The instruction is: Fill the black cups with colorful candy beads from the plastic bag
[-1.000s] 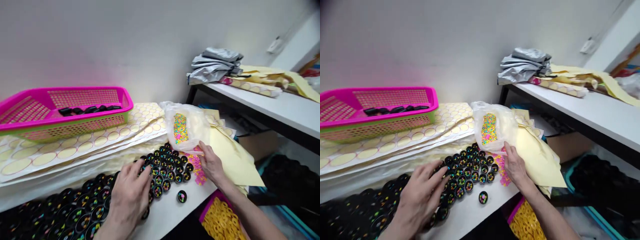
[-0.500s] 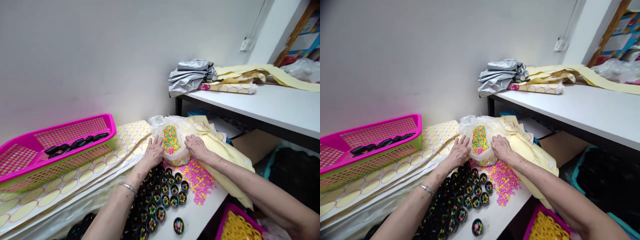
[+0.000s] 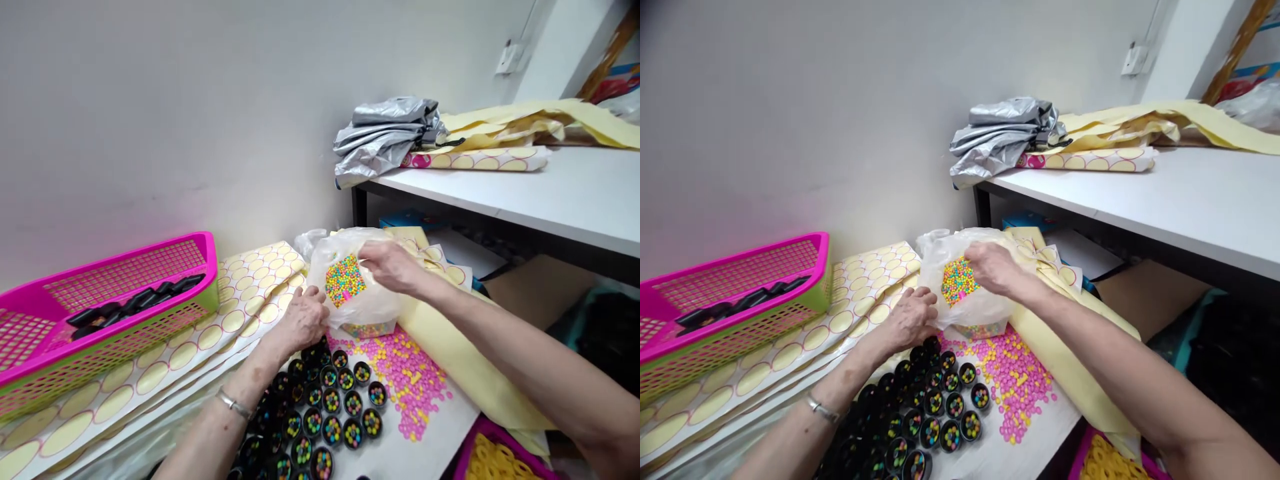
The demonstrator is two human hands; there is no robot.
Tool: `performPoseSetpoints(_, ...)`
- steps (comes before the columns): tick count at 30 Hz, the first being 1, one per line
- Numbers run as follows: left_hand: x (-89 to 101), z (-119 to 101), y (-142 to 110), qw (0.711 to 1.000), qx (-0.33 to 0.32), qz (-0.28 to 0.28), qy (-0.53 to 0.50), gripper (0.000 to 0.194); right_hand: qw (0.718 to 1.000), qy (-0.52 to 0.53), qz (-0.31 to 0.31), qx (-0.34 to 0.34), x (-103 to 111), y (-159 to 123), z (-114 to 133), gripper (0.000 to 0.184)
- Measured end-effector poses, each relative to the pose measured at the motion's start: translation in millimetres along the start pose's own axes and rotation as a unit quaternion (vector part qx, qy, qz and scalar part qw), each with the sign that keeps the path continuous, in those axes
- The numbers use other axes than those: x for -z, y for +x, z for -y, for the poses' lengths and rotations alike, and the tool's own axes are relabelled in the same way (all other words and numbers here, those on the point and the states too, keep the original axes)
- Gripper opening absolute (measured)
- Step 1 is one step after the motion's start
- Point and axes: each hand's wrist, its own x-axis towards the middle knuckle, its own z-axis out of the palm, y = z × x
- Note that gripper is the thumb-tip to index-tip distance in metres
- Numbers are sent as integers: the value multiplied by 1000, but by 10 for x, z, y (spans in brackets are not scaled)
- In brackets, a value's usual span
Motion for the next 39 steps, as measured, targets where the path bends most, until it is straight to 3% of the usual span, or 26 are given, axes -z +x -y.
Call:
performPoseSetpoints(5,-103,-75,-77,1000,5,25,19,8,981,-55,168,74,-666,364,190,23)
performPoseSetpoints(7,-139,-47,-101,999,5,19,27,10,980,-64,169,82,-874,397,196,27)
performPoseSetpoints(10,-177,-2,-104,999,2,5,37,14,982,-63,161,77,-1013,375,184,30)
performPoseSetpoints(18,-145,-44,-29,999,5,-15,42,17,987,-35,157,30,-956,338,81,23)
performPoseSetpoints(23,-211,-83,-108,999,-1,-23,46,16,990,-6,138,14,-893,301,-84,31)
performPoseSetpoints(30,-329,-111,-85,996,-35,-80,33,14,986,9,164,-12,-1028,314,262,22)
performPoseSetpoints(32,-335,-118,-61,990,-20,-132,40,34,986,10,164,-26,-1044,302,333,22)
performPoseSetpoints(35,-347,-78,23,973,48,-223,42,82,990,7,132,-43,-946,249,304,27)
performPoseSetpoints(37,-354,-2,128,960,102,-261,-7,101,995,-26,72,-67,-817,202,195,31)
performPoseSetpoints(39,-356,101,260,941,154,-275,-123,110,990,-74,-4,-120,-690,160,28,29)
